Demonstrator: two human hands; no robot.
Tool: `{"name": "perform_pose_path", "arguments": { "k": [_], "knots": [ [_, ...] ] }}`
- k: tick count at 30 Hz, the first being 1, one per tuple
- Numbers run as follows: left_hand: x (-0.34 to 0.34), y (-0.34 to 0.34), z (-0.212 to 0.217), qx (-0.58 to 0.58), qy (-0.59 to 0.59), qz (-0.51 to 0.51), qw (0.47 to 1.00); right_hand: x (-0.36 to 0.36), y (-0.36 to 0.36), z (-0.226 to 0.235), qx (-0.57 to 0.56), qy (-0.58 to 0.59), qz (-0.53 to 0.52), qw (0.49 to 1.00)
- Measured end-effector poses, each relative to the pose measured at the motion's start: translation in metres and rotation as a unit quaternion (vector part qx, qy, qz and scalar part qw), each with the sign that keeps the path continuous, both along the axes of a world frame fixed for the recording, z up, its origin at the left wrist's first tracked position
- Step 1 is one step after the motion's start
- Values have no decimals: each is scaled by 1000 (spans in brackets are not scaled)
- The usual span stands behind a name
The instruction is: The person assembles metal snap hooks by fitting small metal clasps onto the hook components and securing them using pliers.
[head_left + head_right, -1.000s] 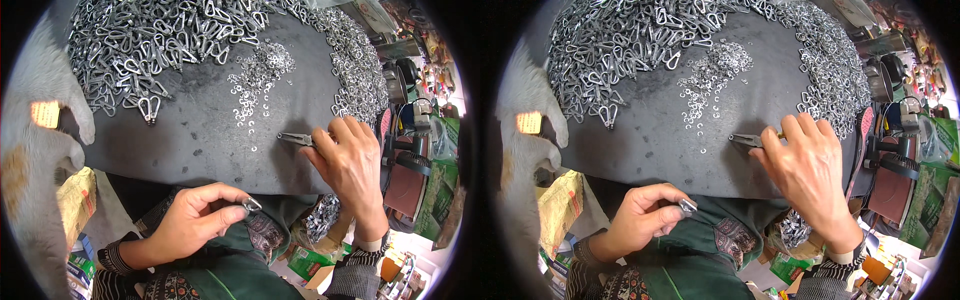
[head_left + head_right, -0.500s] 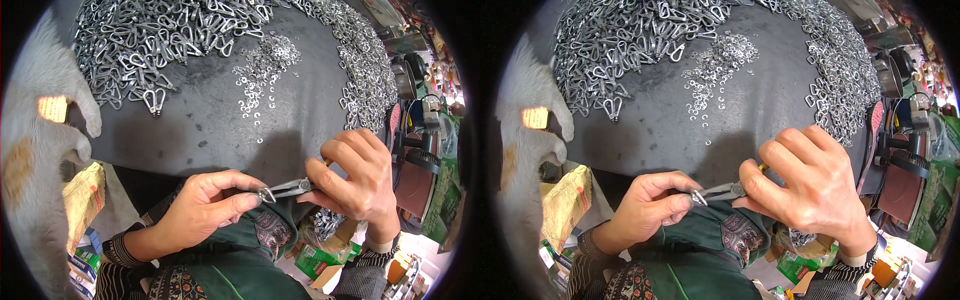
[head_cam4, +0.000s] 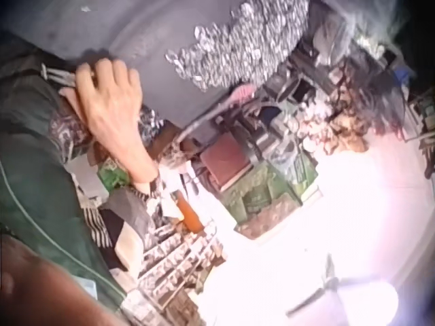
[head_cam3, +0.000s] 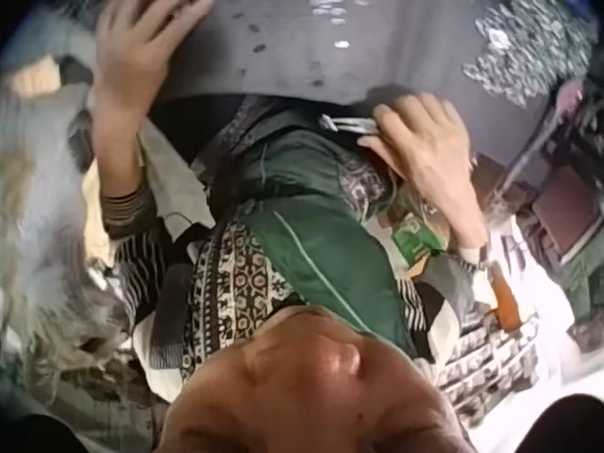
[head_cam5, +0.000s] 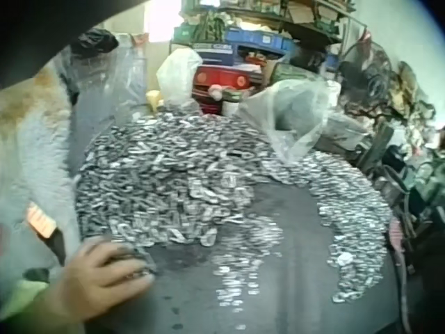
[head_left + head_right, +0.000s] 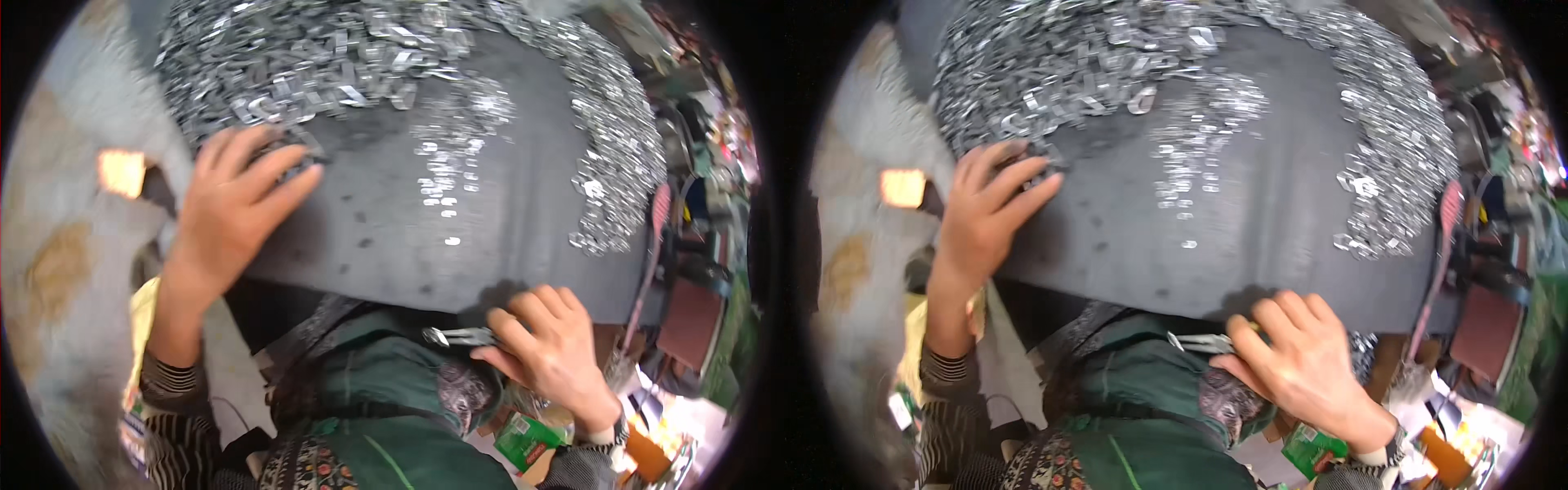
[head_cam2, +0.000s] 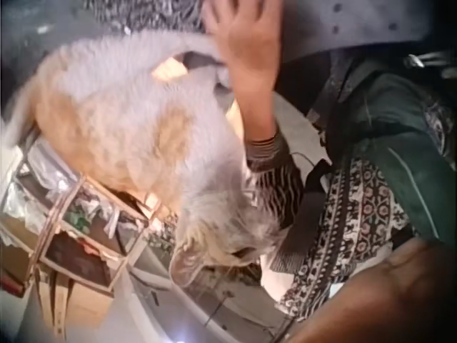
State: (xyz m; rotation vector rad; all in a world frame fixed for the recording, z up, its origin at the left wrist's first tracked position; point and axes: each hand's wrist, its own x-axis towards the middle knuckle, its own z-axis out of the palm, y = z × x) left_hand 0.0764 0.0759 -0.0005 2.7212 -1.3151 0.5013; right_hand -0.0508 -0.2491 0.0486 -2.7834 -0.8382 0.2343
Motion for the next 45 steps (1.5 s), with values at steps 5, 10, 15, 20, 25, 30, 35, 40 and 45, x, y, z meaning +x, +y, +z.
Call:
{"name": "perform_pose_path", "arguments": {
  "k": [5,10,15,20,25,30,35,40,45],
  "knots": [
    [10,1,-3,-64,8,-20,998,6,-28,-17,87,-23,-132,987],
    [8,-18,-8,-115,63,9,991,39,-79,-41,96,-191,-363,907],
    [-1,-24,-5,-138,82,61,985,75,-84,-48,-12,-243,-314,918],
    [2,-24,-7,-131,107,54,984,80,-86,-44,-46,-220,-344,912],
    [-60,-30,16,-594,683,97,415,44,-38,-16,250,63,-320,912],
    [-94,-66,6,-508,766,109,378,20,25,-19,432,261,-227,833],
    [-107,-77,-4,-511,755,100,398,11,32,-28,437,239,-208,842],
    [-109,-84,-4,-472,695,68,538,14,21,-15,327,219,-133,910],
    [-112,-77,-13,-449,684,52,572,22,17,6,82,-6,-142,986]
  ]
}}
